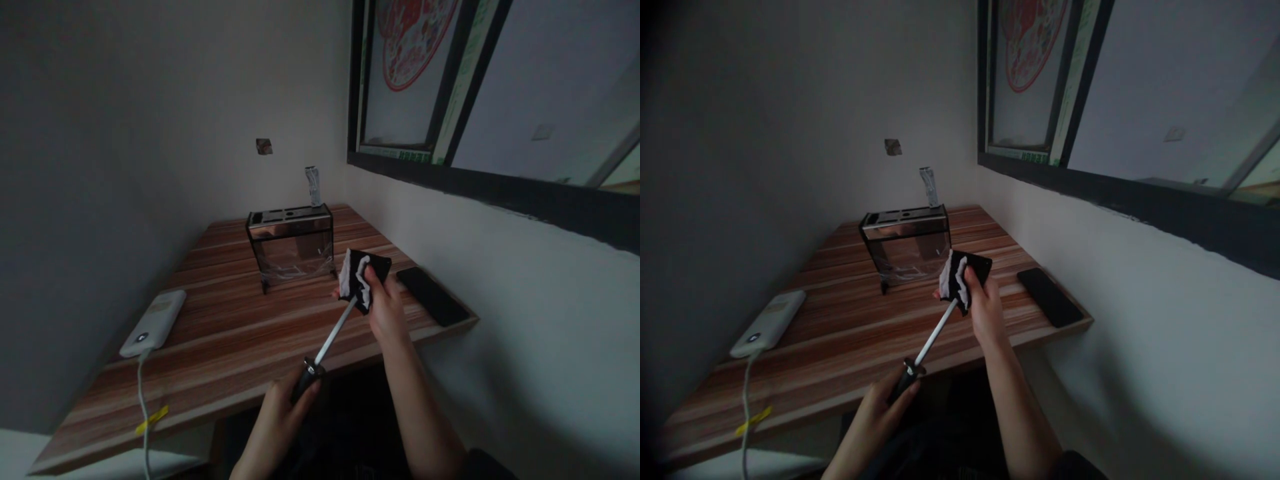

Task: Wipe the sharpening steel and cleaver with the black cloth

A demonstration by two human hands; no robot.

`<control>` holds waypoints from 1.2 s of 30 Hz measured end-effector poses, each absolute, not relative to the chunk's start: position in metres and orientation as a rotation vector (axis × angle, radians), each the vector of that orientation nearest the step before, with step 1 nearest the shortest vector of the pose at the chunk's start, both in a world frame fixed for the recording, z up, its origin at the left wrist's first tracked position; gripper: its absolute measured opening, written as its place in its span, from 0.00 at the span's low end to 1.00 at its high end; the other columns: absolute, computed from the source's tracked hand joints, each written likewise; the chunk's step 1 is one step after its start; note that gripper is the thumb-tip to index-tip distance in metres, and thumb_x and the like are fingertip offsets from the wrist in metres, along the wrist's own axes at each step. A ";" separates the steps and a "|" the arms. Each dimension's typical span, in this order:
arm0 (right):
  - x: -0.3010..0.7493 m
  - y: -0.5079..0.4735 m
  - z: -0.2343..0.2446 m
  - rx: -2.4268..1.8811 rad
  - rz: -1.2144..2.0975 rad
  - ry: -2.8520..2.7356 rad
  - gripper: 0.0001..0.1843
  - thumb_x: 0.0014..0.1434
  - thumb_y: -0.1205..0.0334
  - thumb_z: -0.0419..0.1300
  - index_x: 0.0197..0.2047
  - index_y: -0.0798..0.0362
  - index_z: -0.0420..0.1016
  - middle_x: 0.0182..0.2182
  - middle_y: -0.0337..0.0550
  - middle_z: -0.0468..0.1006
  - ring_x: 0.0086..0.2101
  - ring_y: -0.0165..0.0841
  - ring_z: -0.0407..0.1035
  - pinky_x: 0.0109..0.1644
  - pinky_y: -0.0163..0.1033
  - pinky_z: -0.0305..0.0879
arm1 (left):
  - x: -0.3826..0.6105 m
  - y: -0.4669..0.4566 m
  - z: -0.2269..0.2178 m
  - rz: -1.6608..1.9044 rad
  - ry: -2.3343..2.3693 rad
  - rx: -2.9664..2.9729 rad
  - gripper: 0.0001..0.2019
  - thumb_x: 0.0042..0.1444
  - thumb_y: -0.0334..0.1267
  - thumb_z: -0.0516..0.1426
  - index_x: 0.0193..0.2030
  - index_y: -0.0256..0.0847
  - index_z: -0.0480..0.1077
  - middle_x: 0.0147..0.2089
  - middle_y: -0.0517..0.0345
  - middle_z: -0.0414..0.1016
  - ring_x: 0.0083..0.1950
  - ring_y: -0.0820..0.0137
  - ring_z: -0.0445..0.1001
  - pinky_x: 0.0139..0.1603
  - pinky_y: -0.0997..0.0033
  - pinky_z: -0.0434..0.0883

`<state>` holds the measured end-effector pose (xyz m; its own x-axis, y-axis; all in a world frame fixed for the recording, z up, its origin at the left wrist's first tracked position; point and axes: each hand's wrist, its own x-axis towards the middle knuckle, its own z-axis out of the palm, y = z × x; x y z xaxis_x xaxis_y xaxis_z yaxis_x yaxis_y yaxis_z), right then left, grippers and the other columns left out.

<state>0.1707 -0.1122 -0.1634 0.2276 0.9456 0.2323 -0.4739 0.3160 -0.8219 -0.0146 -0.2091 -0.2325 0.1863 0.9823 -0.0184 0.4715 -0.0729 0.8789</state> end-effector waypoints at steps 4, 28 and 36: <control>0.175 -0.105 -0.158 -0.690 1.053 -0.807 0.21 0.49 0.42 0.64 0.36 0.51 0.71 0.27 0.40 0.79 0.31 0.40 0.77 0.30 0.43 0.76 | -0.013 -0.212 -0.226 0.841 1.351 1.648 0.19 0.59 0.49 0.53 0.42 0.34 0.76 0.34 0.55 0.76 0.35 0.66 0.70 0.37 0.74 0.65; 0.135 -0.127 -0.190 -0.832 1.202 -1.280 0.20 0.51 0.49 0.67 0.40 0.55 0.76 0.34 0.44 0.80 0.35 0.37 0.74 0.40 0.38 0.69 | -0.002 -0.201 -0.230 1.013 1.281 1.394 0.20 0.60 0.52 0.52 0.43 0.34 0.69 0.21 0.68 0.56 0.20 0.78 0.53 0.19 0.81 0.51; 0.126 -0.142 -0.180 -0.936 1.242 -1.311 0.20 0.45 0.52 0.70 0.39 0.56 0.77 0.34 0.46 0.81 0.37 0.40 0.75 0.41 0.41 0.71 | -0.003 -0.193 -0.219 1.062 1.323 1.481 0.18 0.59 0.51 0.53 0.40 0.35 0.70 0.22 0.67 0.59 0.22 0.77 0.54 0.21 0.80 0.53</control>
